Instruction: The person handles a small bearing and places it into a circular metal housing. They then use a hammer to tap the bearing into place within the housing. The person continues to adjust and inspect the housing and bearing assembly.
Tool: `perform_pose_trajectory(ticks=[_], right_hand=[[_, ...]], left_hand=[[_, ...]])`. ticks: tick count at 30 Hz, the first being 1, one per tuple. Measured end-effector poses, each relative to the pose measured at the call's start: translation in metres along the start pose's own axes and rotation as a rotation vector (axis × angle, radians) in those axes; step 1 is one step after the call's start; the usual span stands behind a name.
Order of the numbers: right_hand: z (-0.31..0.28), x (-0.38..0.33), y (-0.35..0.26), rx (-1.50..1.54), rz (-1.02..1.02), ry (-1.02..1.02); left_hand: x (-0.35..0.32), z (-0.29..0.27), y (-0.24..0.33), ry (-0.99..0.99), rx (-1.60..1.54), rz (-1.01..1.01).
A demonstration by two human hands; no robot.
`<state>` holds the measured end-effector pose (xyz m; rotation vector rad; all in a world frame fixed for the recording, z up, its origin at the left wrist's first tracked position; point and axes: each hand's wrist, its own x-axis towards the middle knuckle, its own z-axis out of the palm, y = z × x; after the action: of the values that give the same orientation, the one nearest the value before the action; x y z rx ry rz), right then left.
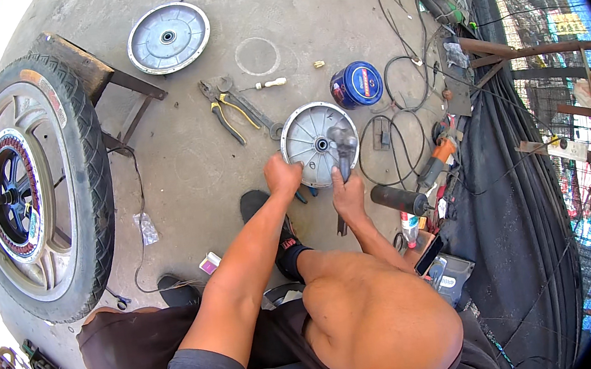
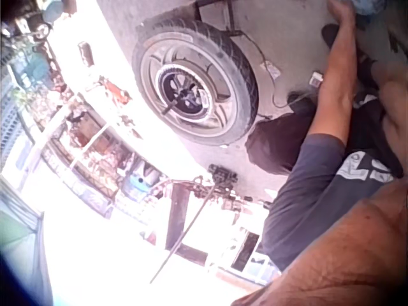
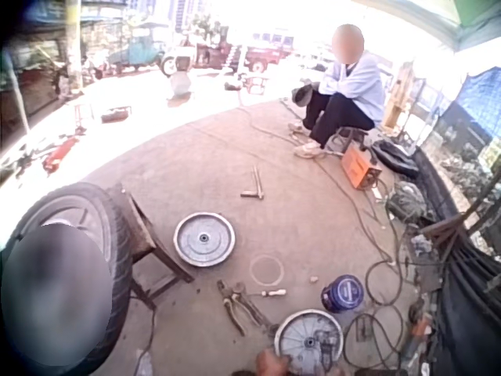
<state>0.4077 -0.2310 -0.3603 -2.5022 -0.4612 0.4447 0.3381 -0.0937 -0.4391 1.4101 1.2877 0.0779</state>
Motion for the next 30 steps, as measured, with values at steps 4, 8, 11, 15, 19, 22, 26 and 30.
perform_pose_trajectory(ticks=[4, 8, 11, 15, 19, 22, 26, 30], right_hand=[[-0.006, 0.011, 0.0, -0.087, 0.018, -0.151], [-0.003, -0.011, -0.019, 0.089, -0.042, 0.021], [0.001, -0.012, 0.004, -0.03, 0.028, -0.1], [-0.009, 0.001, 0.01, -0.067, 0.028, -0.178], [-0.011, 0.004, -0.012, 0.082, -0.005, 0.045], [0.003, 0.014, -0.002, -0.01, -0.044, -0.052], [-0.008, 0.021, 0.0, -0.068, 0.044, -0.166], [-0.006, -0.005, 0.0, 0.101, -0.017, -0.024]], left_hand=[[0.003, 0.001, -0.003, -0.034, -0.06, -0.02], [0.007, 0.002, -0.006, 0.004, -0.04, 0.007], [0.004, 0.004, -0.004, -0.024, -0.031, -0.01], [0.007, 0.003, -0.006, -0.022, -0.041, -0.004], [0.003, 0.002, -0.004, 0.006, -0.036, 0.011], [0.005, 0.004, -0.003, -0.018, -0.049, -0.003], [0.008, 0.005, -0.01, -0.004, -0.029, 0.1], [0.009, 0.007, -0.012, 0.069, 0.043, 0.085]])
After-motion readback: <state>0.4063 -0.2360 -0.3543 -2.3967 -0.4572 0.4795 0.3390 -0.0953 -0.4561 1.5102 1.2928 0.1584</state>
